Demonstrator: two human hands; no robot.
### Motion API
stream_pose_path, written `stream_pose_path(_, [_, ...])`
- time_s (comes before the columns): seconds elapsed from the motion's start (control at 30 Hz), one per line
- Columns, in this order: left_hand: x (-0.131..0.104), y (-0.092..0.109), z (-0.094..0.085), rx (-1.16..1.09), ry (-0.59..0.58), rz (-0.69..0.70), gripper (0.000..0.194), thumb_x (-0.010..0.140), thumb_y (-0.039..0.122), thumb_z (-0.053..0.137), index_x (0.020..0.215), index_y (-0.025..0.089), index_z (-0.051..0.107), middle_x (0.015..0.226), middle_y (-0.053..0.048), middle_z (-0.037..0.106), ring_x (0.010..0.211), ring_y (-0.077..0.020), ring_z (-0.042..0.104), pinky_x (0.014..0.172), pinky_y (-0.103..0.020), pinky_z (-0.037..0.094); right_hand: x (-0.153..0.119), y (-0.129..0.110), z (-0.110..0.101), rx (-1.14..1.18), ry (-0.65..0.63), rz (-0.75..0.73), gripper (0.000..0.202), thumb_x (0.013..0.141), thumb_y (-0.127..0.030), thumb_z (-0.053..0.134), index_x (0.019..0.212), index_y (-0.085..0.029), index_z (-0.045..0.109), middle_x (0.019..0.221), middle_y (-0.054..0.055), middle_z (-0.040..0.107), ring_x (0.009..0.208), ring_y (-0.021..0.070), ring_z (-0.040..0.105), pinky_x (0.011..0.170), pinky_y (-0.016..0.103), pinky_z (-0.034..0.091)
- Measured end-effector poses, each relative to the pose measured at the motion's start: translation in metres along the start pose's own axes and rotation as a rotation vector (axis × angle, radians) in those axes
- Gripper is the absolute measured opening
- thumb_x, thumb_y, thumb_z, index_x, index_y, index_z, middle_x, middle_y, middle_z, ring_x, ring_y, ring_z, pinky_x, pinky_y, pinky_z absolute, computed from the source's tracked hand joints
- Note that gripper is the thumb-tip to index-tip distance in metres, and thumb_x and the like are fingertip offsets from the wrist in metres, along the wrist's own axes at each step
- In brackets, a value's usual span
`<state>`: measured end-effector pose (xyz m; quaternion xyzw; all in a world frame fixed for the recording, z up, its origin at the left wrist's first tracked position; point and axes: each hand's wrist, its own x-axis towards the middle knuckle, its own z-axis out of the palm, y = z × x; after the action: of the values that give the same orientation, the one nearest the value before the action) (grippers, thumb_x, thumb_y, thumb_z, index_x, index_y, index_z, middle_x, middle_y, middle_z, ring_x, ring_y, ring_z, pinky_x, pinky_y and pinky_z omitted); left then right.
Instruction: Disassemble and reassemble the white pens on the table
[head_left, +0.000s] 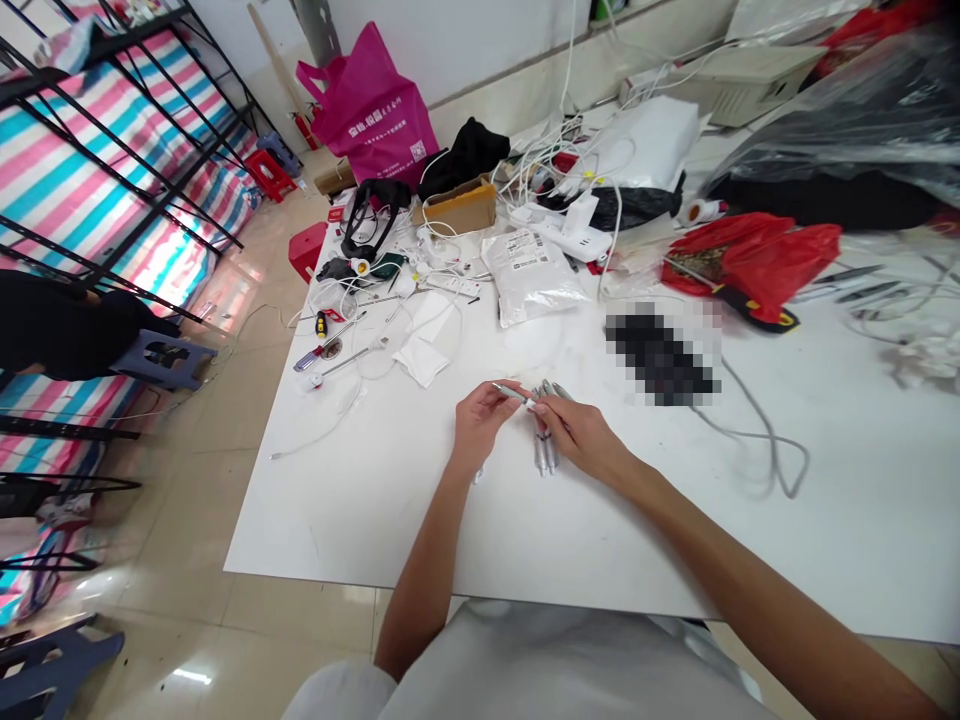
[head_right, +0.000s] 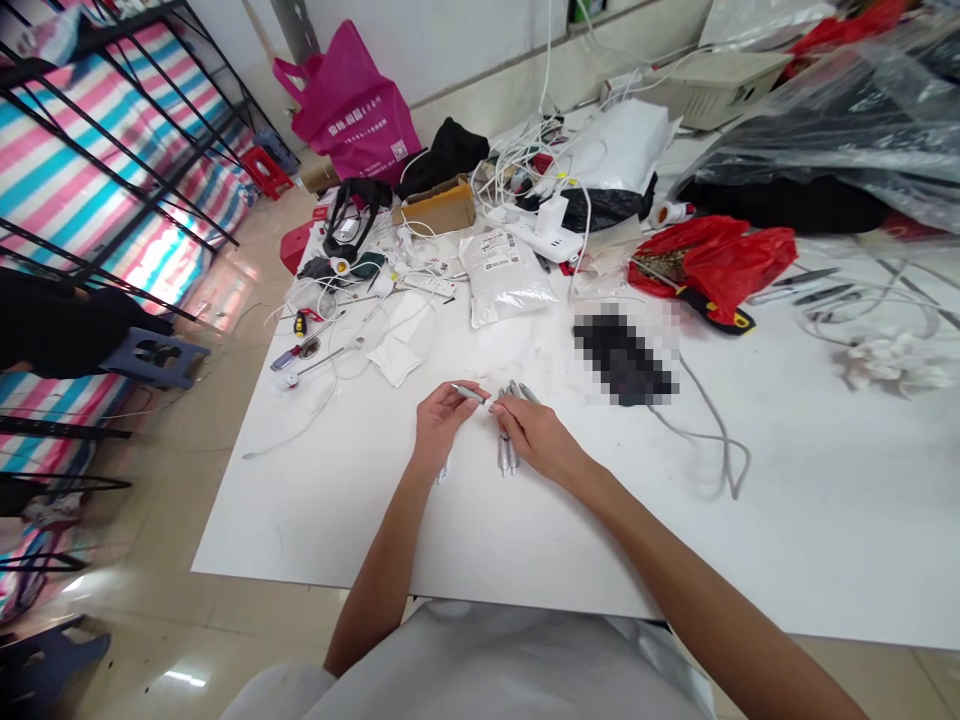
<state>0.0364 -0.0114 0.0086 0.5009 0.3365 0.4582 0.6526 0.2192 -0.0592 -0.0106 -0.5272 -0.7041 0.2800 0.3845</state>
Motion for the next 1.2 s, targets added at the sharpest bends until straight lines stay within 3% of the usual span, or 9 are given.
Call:
stream_pose_path(0.13, [0.0, -0.001, -0.001, 0.003, 0.027, 0.002, 0.031, 0.088, 0.037, 0.081, 0.113, 0.02, 0.074, 0.106, -0.008, 0.078, 0.105, -0.0208, 0.072, 0.101, -0.038, 0.052, -0.001, -0.001, 0.001, 0.037, 0.032, 0.049, 0.029, 0.106, -0.049, 0.05, 0.113, -0.023, 0.059, 0.084, 0.002, 0.066, 0.065, 0.0157, 0.058, 0.061, 0.03, 0.047])
stream_pose_path(0.3, [0.001, -0.003, -0.002, -0.014, 0.049, 0.004, 0.03, 0.086, 0.036, 0.082, 0.11, 0.02, 0.075, 0.103, -0.007, 0.078, 0.1, -0.0191, 0.071, 0.098, -0.035, 0.052, 0.0, -0.004, 0.0, 0.013, -0.017, 0.011, 0.035, 0.109, -0.047, 0.04, 0.097, -0.023, 0.062, 0.073, 0.002, 0.063, 0.062, 0.017, 0.057, 0.062, 0.033, 0.047])
stream_pose_path(0.47, [0.003, -0.006, -0.004, -0.061, 0.079, 0.027, 0.031, 0.086, 0.034, 0.082, 0.113, 0.02, 0.075, 0.101, -0.007, 0.077, 0.098, -0.0175, 0.07, 0.097, -0.034, 0.051, -0.002, -0.001, 0.004, -0.006, 0.035, 0.017, 0.03, 0.104, -0.05, 0.053, 0.116, -0.023, 0.061, 0.085, 0.002, 0.069, 0.064, 0.0167, 0.059, 0.062, 0.033, 0.048])
stream_pose_path(0.63, [0.004, -0.008, -0.004, -0.061, 0.101, 0.01, 0.037, 0.084, 0.037, 0.084, 0.116, 0.019, 0.077, 0.098, -0.007, 0.077, 0.098, -0.0186, 0.07, 0.098, -0.034, 0.05, -0.003, -0.001, 0.006, -0.059, 0.029, -0.049, 0.035, 0.109, -0.044, 0.041, 0.091, -0.023, 0.063, 0.072, 0.001, 0.062, 0.062, 0.0172, 0.057, 0.061, 0.033, 0.044])
stream_pose_path(0.8, [0.005, -0.008, -0.005, -0.082, 0.134, 0.019, 0.043, 0.083, 0.039, 0.085, 0.121, 0.02, 0.077, 0.097, -0.007, 0.077, 0.096, -0.0185, 0.07, 0.099, -0.036, 0.049, -0.004, 0.0, 0.009, -0.049, 0.015, 0.004, 0.034, 0.105, -0.052, 0.051, 0.122, -0.024, 0.059, 0.08, 0.001, 0.065, 0.06, 0.0166, 0.056, 0.059, 0.032, 0.046])
stream_pose_path(0.87, [0.005, -0.008, -0.006, -0.097, 0.161, 0.018, 0.044, 0.082, 0.039, 0.086, 0.121, 0.02, 0.078, 0.096, -0.007, 0.078, 0.096, -0.0186, 0.07, 0.099, -0.036, 0.049, -0.005, 0.0, 0.009, -0.024, 0.041, 0.023, 0.034, 0.103, -0.055, 0.054, 0.118, -0.024, 0.06, 0.082, 0.001, 0.066, 0.061, 0.0162, 0.055, 0.06, 0.032, 0.046])
stream_pose_path(0.97, [0.006, -0.009, -0.007, -0.108, 0.164, 0.002, 0.046, 0.081, 0.038, 0.086, 0.123, 0.02, 0.078, 0.095, -0.006, 0.078, 0.097, -0.0189, 0.071, 0.1, -0.036, 0.049, -0.007, -0.002, 0.008, 0.072, -0.06, 0.06, 0.035, 0.109, -0.051, 0.04, 0.102, -0.026, 0.063, 0.072, -0.001, 0.063, 0.057, 0.0151, 0.054, 0.062, 0.033, 0.047])
stream_pose_path(1.07, [0.006, -0.009, -0.008, -0.112, 0.163, -0.005, 0.048, 0.081, 0.038, 0.087, 0.125, 0.021, 0.077, 0.095, -0.006, 0.079, 0.097, -0.0194, 0.072, 0.102, -0.037, 0.049, -0.007, -0.004, 0.008, 0.145, -0.168, 0.097, 0.038, 0.111, -0.049, 0.033, 0.108, -0.027, 0.063, 0.068, -0.004, 0.061, 0.053, 0.0142, 0.052, 0.061, 0.033, 0.048])
stream_pose_path(1.2, [0.006, -0.008, -0.01, -0.117, 0.187, -0.006, 0.048, 0.08, 0.039, 0.087, 0.124, 0.022, 0.078, 0.094, -0.006, 0.079, 0.095, -0.0187, 0.071, 0.102, -0.037, 0.049, -0.006, -0.007, 0.012, 0.067, -0.014, 0.084, 0.035, 0.101, -0.058, 0.056, 0.115, -0.026, 0.058, 0.075, -0.002, 0.061, 0.062, 0.0159, 0.055, 0.062, 0.033, 0.048])
